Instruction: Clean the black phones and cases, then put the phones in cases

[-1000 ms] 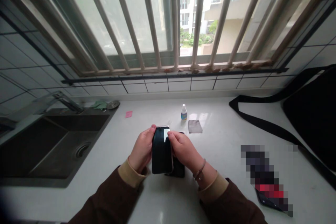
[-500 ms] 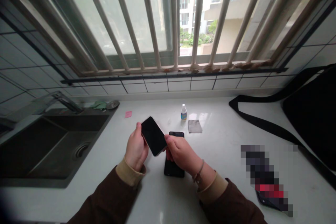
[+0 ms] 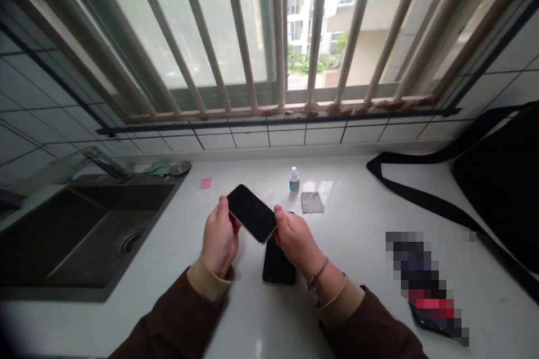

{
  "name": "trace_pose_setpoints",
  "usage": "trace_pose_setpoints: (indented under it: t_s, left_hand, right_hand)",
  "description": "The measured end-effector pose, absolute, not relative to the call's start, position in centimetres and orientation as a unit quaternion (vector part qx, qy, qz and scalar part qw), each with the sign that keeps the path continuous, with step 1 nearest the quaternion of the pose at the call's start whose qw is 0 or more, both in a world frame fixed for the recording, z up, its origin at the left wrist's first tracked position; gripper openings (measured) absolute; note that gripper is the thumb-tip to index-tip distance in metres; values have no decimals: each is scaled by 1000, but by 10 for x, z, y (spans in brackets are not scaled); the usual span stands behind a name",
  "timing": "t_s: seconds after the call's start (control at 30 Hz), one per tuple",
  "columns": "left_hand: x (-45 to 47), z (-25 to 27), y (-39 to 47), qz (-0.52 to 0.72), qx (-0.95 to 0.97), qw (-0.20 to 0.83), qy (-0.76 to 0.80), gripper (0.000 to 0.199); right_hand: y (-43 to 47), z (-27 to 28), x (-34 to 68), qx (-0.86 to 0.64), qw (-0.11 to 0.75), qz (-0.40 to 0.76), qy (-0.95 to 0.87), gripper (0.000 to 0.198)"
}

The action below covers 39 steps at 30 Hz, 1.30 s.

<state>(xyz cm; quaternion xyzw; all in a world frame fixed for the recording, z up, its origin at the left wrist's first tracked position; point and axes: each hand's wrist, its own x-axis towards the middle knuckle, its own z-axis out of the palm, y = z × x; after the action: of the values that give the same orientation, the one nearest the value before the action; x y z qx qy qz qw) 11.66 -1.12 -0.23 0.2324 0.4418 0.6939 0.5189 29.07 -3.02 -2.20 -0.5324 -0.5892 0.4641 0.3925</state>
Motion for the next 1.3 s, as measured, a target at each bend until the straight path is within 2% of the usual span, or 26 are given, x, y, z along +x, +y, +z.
trace_pose_setpoints:
  t_s: [0.13, 0.23, 0.47, 0.63, 0.77, 0.87, 0.97, 1.03, 1.17, 1.3]
  left_hand:
    - [115, -2, -11, 709, 209, 514, 435, 41]
    - [115, -1, -11, 716, 216, 516, 417, 42]
    - [117, 0, -12, 697, 216, 545, 414, 42]
    - [117, -3, -12, 697, 221, 547, 407, 41]
    - [115, -4, -12, 701, 209, 545, 409, 42]
    - [111, -6, -9, 715, 197, 514, 431, 45]
    - [106, -8, -7, 705, 229, 472, 477, 51]
    - [102, -11, -6, 656, 298, 461, 517, 54]
    - [98, -17, -5, 536, 459, 417, 573, 53]
    - [92, -20, -2, 504, 518, 361, 589, 38]
  right_hand:
    - [-32, -22, 288, -447, 365, 601, -553, 72]
    - [-36, -20, 283, -390, 325, 656, -559, 69]
    - [-40, -16, 283, -403, 338, 631, -571, 68]
    - [-38, -18, 281, -394, 363, 676, -506, 62]
    - [-37, -21, 281, -387, 317, 688, -526, 61]
    - [-35, -25, 284, -414, 307, 644, -566, 66]
    - [-33, -26, 288, -467, 392, 546, -575, 64]
    - [-33, -24, 290, -484, 414, 481, -602, 55]
    - [-35, -15, 292, -504, 378, 372, -682, 38]
    - [-34, -17, 293, -561, 343, 238, -715, 27]
